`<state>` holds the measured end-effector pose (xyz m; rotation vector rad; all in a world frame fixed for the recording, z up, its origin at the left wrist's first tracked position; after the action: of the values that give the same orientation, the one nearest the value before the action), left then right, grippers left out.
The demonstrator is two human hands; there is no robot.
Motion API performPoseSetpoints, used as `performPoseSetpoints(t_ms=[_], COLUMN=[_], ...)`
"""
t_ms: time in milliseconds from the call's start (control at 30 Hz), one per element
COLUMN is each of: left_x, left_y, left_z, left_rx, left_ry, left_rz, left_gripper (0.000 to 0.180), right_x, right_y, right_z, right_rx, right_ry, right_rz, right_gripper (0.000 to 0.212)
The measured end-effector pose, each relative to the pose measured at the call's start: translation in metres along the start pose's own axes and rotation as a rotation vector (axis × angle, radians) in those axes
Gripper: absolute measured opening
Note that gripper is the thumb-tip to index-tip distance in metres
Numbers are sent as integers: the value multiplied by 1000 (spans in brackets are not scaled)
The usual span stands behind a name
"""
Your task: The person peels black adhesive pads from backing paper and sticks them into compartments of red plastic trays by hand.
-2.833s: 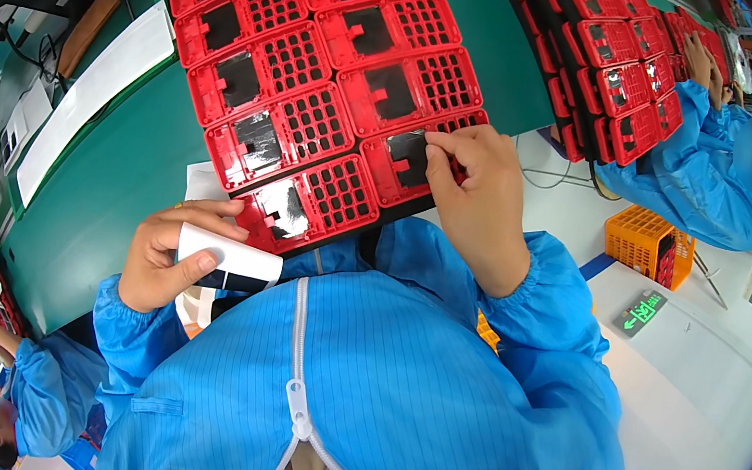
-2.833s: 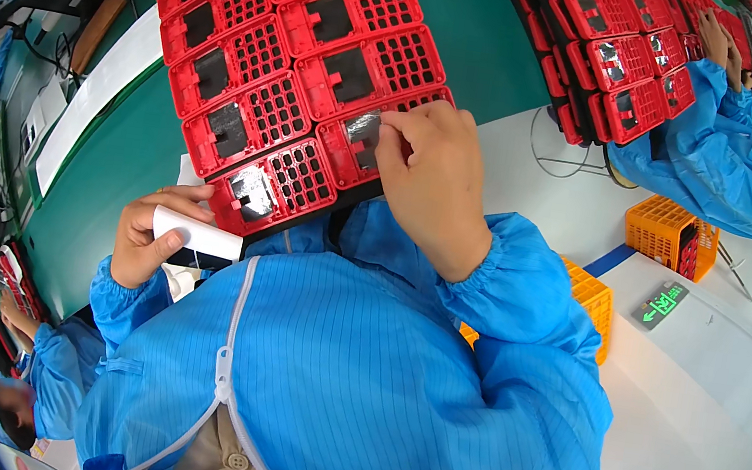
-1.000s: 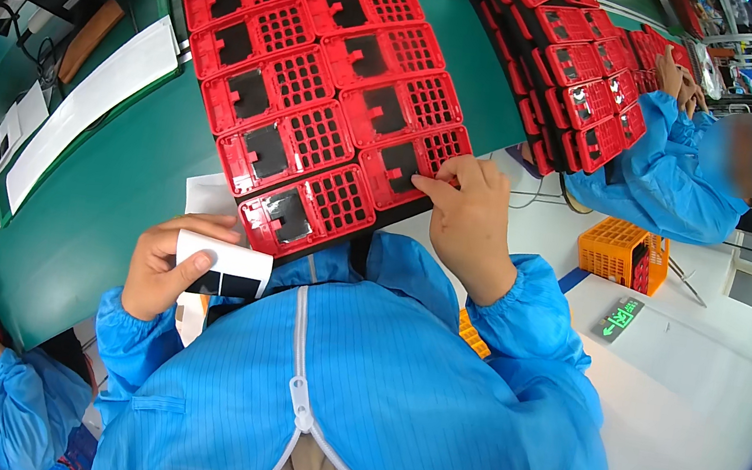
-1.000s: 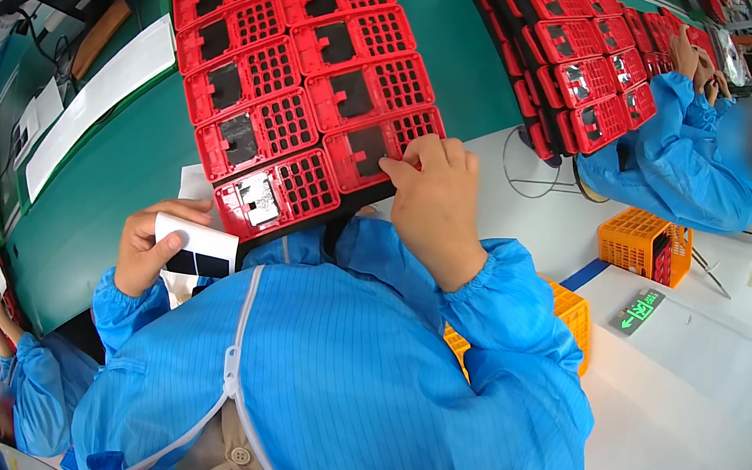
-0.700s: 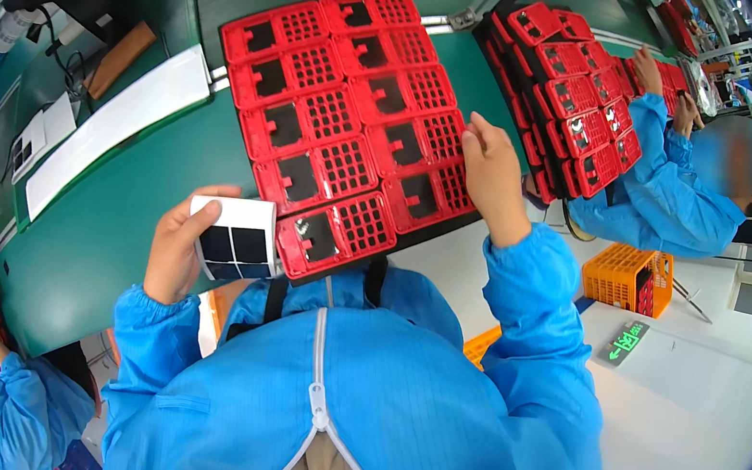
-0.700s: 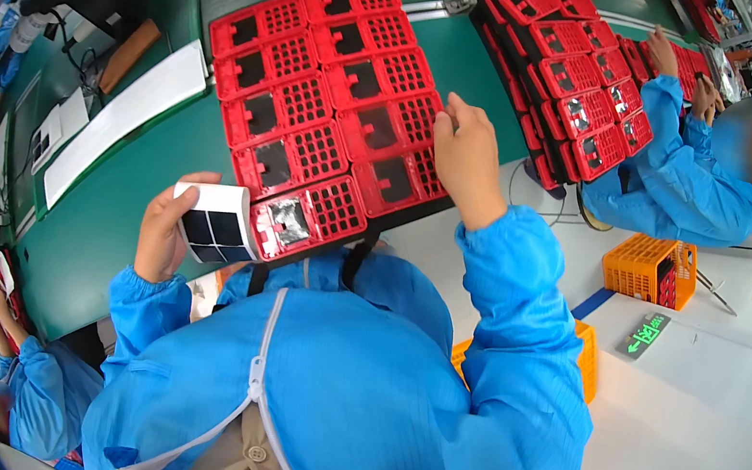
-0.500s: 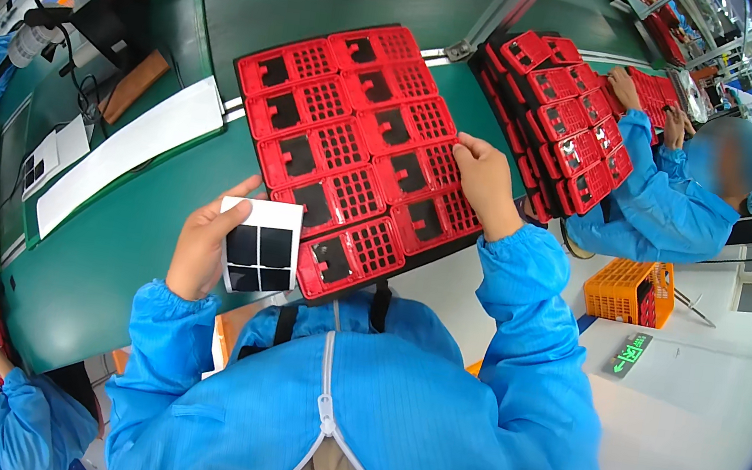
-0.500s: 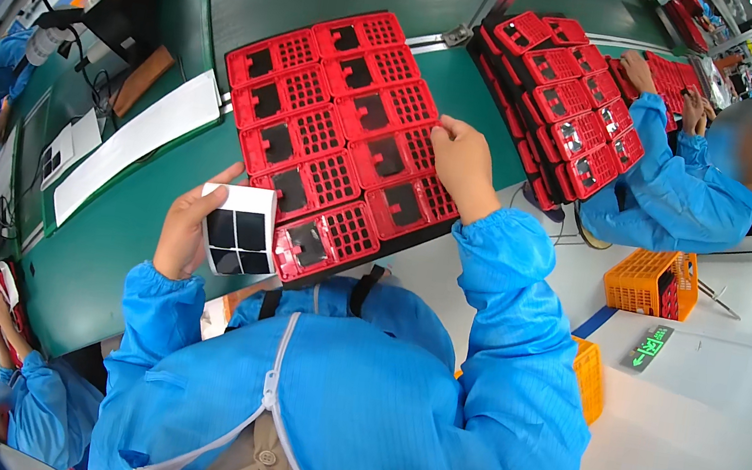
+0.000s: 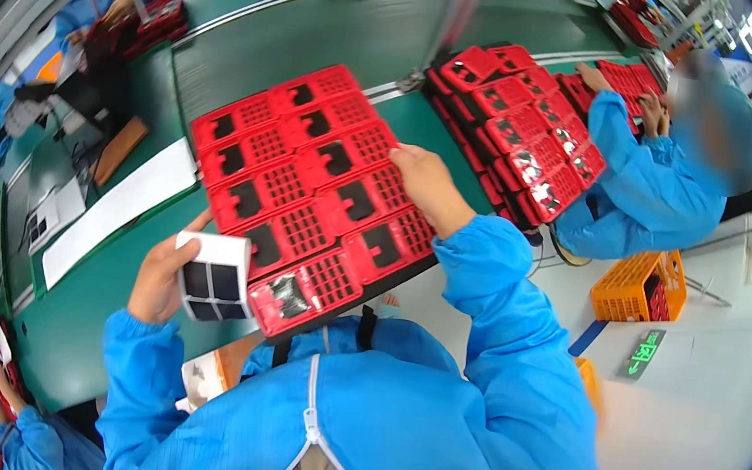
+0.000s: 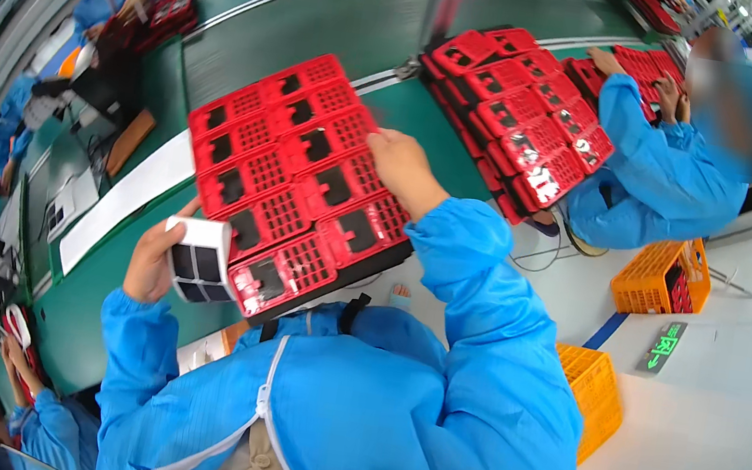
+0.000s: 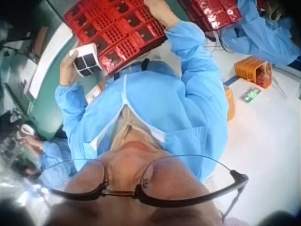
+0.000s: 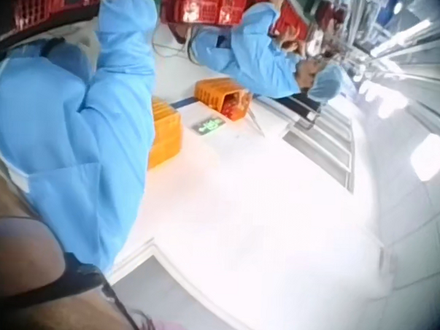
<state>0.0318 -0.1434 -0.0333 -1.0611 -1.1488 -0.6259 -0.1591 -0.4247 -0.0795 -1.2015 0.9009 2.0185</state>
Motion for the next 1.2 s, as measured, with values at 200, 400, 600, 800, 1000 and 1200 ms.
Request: performPoseSetpoints(t_ms=[200,400,600,800,1000,1200], left_x=[24,9,-58,-116,-103,-50], left_y=[-67,-182,-273,-295,-292,-271], left_z=[-11,-90,-181,-221,-207,-152], left_rx=[15,-129,-241,-165,-94,25], left_ry=[-19,96,226,209,163,12], left_rz=[-141,-25,298,327,145,139], left_gripper=[66,59,58,39,35,44], right_x=[-38,-57,-25,9,26,-104], right_y=[71,222,334,394,418,319], right_z=[8,-1,-60,-141,-169,-25], right_rx=[0,60,76,233,455,393], right_ry=[70,-89,-281,-212,-96,485], right_rz=[105,-55,-240,-20,389,388], right_gripper=[34,35,40,44,49,26])
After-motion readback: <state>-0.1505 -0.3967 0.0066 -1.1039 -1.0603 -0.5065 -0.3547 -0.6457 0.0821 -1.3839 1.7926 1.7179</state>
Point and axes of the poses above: each hand's wrist, its own z-axis away from the middle knuckle, its own y-axis out of the back of the hand, x = y × z, the point moved 7 cm from there along -z, towards the middle knuckle, and after that the axes turned 15 degrees about -y, right-handed, at the moved point
